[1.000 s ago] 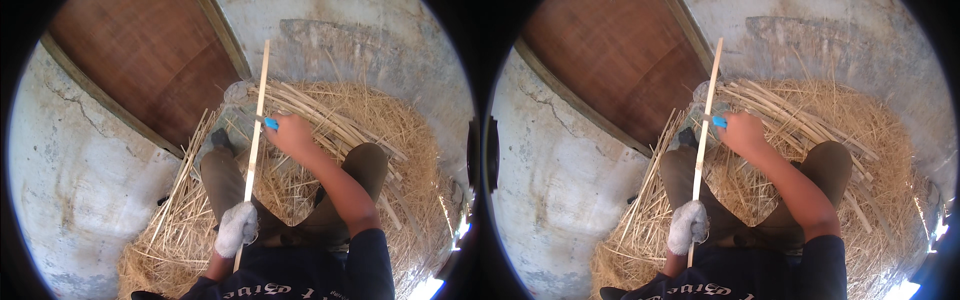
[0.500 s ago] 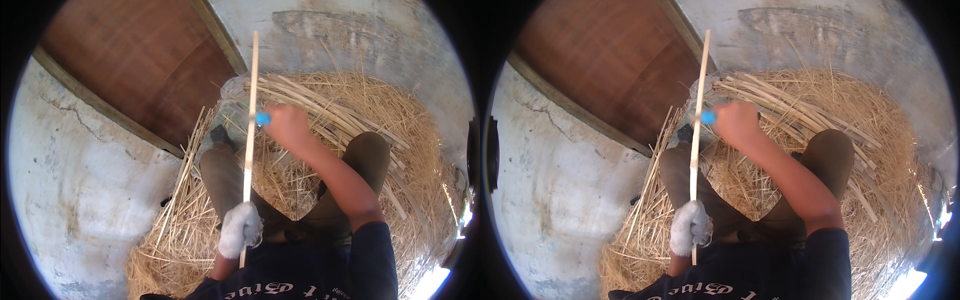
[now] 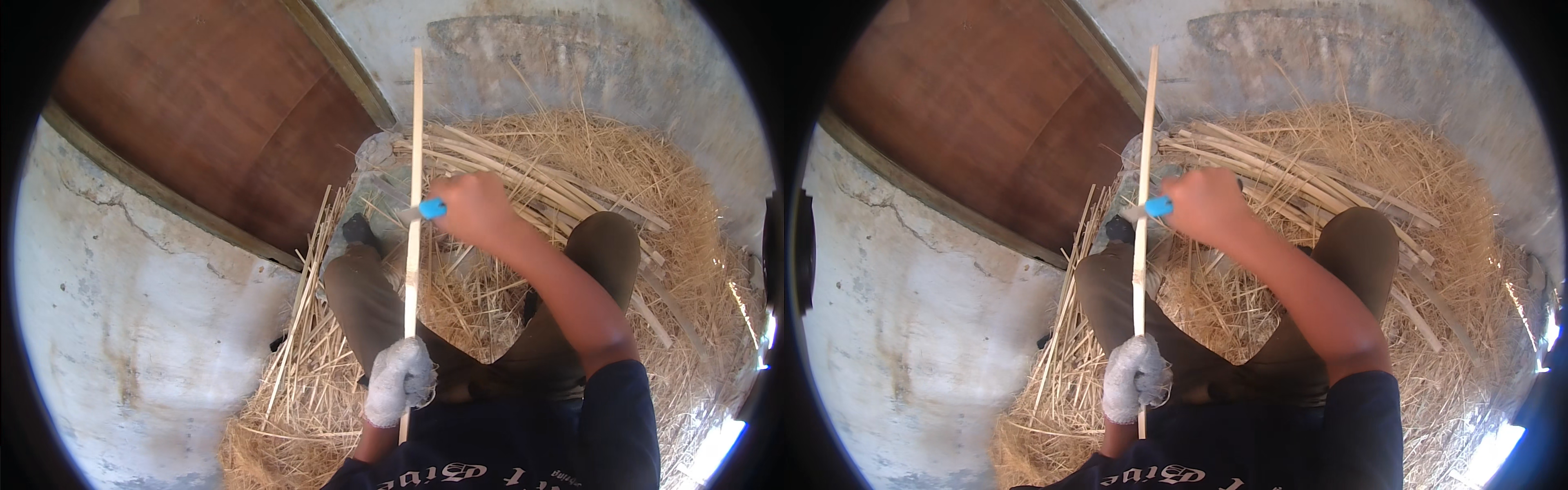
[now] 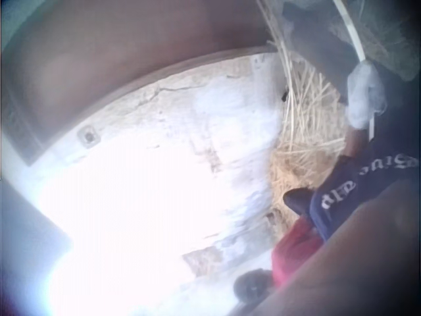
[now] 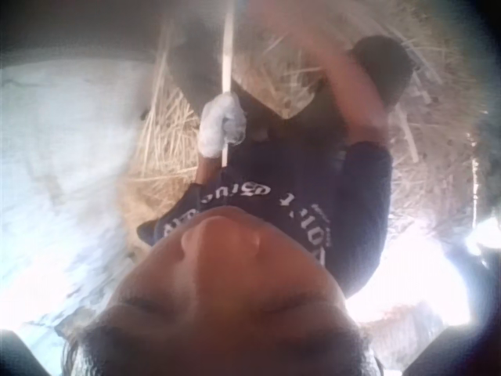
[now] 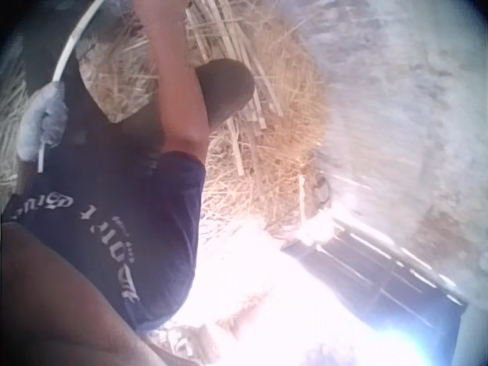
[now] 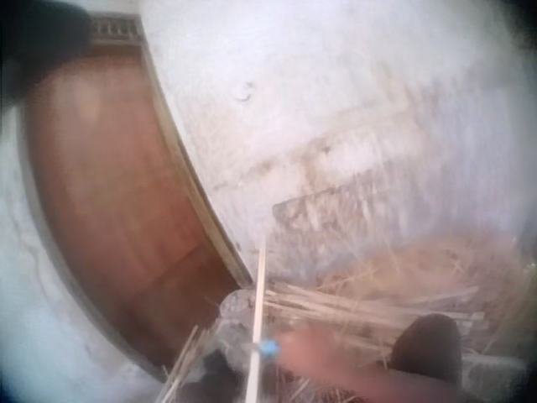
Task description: The person sits on a straw-covered floor and uses a knife to split long bamboo strips into thinner slats. They hold the bamboo with gloved hands and carefully shave the material to create uniform pieces.
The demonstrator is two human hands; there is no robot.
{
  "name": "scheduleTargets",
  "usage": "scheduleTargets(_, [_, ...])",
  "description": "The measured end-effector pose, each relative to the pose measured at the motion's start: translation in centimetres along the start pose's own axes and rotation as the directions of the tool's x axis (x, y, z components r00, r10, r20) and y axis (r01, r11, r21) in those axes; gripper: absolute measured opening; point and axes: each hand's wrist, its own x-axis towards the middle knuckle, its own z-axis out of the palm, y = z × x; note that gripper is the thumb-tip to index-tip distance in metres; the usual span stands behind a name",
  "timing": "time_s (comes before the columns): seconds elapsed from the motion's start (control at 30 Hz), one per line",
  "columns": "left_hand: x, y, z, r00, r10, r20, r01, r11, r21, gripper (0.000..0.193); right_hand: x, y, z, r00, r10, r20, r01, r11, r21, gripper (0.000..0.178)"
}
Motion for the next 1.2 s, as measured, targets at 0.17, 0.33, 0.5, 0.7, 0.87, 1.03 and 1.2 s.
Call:
scheduleTargets(0.17, [-0.9, -0.5, 0.3, 0.989, -0.136, 0.056, 0.137, 0.99, -0.014, 0.041, 2.3, 4.4, -2.7, 0.953, 0.302, 0.041, -0.303, 0.952, 0.043, 0.021])
scheduleTargets(0.33, [0.3, -0.5, -0.6, 0.999, -0.024, 0.025, 0.024, 0.999, -0.035, 0.042, 0.8, 1.1, -1.3, 0.992, 0.073, 0.101, -0.075, 0.997, 0.024, 0.016])
scheduleTargets(0.5, [-0.3, -0.4, -1.5, 0.999, -0.037, 0.012, 0.038, 0.996, -0.085, 0.037, 1.9, 0.8, 0.5, 0.923, 0.244, 0.296, -0.279, 0.957, 0.083, 0.012])
scheduleTargets(0.7, [-2.1, -0.5, -0.7, 0.976, -0.079, 0.205, 0.08, 0.997, 0.005, 0.033, 1.9, 11.6, 3.1, 0.623, 0.769, 0.146, -0.777, 0.63, -0.003, 0.03])
scheduleTargets(0.87, [1.8, 2.4, -1.6, 0.989, 0.15, -0.016, -0.148, 0.986, 0.076, 0.036, -1.4, 13.2, 8.7, 0.501, 0.788, 0.359, -0.84, 0.542, -0.016, 0.03])
scheduleTargets(1.03, [9.2, 10.8, -2.4, 0.924, 0.368, 0.105, -0.347, 0.921, -0.175, 0.036, -5.5, 14.6, 12.1, 0.501, 0.716, 0.485, -0.699, 0.666, -0.261, 0.029])
scheduleTargets(1.2, [18.2, 14.8, -3.5, 0.807, 0.587, 0.067, -0.569, 0.802, -0.179, 0.046, -7.1, 17.1, 13.7, 0.406, 0.718, 0.565, -0.627, 0.669, -0.399, 0.026])
